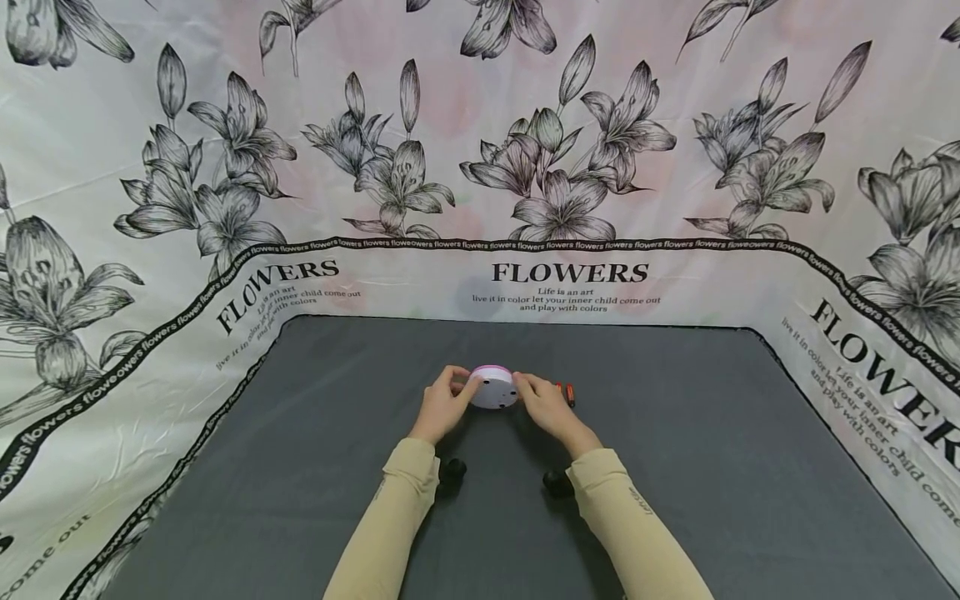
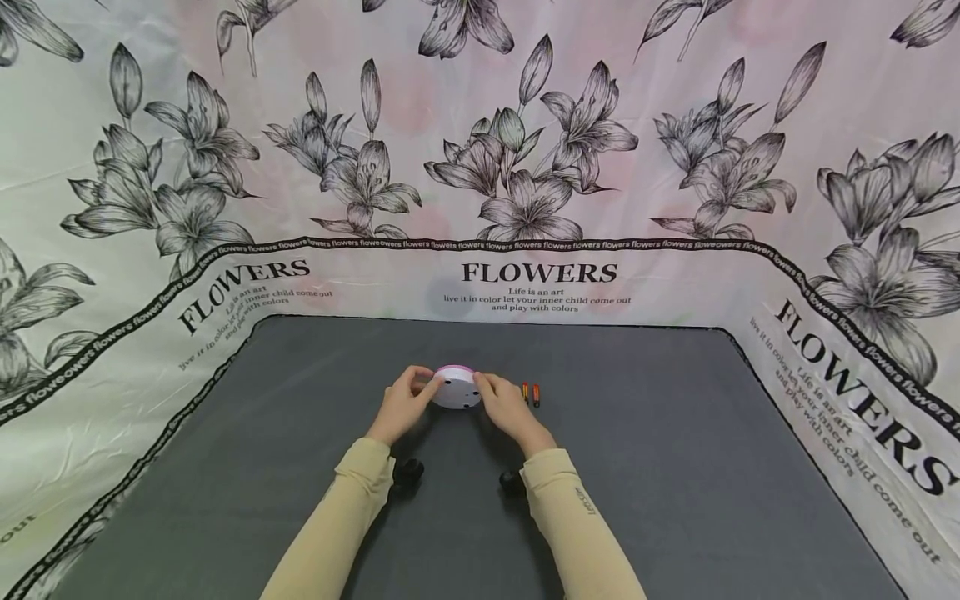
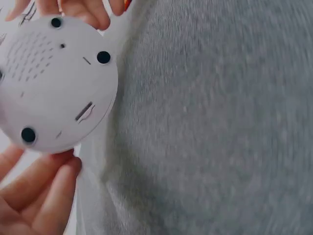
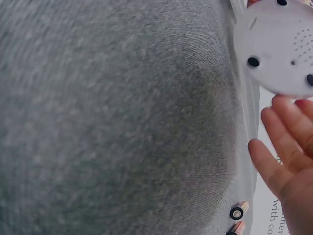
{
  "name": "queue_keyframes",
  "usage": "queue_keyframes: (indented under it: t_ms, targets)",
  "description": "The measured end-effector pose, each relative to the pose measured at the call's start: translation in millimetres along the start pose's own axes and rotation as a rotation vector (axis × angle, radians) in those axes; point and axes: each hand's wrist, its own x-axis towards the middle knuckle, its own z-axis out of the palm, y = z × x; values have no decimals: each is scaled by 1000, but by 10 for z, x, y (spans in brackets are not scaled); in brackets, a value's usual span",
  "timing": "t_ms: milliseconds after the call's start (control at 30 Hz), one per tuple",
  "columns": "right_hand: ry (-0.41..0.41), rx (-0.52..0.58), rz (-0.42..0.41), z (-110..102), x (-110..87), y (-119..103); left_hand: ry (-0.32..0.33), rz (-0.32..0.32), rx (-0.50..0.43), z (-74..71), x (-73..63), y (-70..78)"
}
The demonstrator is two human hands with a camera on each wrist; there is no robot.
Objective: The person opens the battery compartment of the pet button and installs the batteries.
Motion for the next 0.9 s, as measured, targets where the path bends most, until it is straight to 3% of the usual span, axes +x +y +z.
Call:
queue_keyframes:
  t_ms: [167, 267, 433, 567, 733, 900]
  targets:
    - [-31, 0, -27, -10, -10, -41, 23, -88, 29, 7, 12, 26]
    - [-40, -20, -66, -10, -6, -67, -15, -100, 29, 13, -1, 38]
    - [-93, -9, -65, -15, 6, -70, -91, -95, -13, 9, -39, 54]
    - [-131, -66, -82, -26, 20, -54, -156, -54, 3, -13, -64, 21]
    - [-102, -207, -136, -55, 46, -23, -258, 32, 8, -43, -104, -24]
    - [-97, -202, -130, -68, 52, 17, -283, 85, -59, -42, -114, -46]
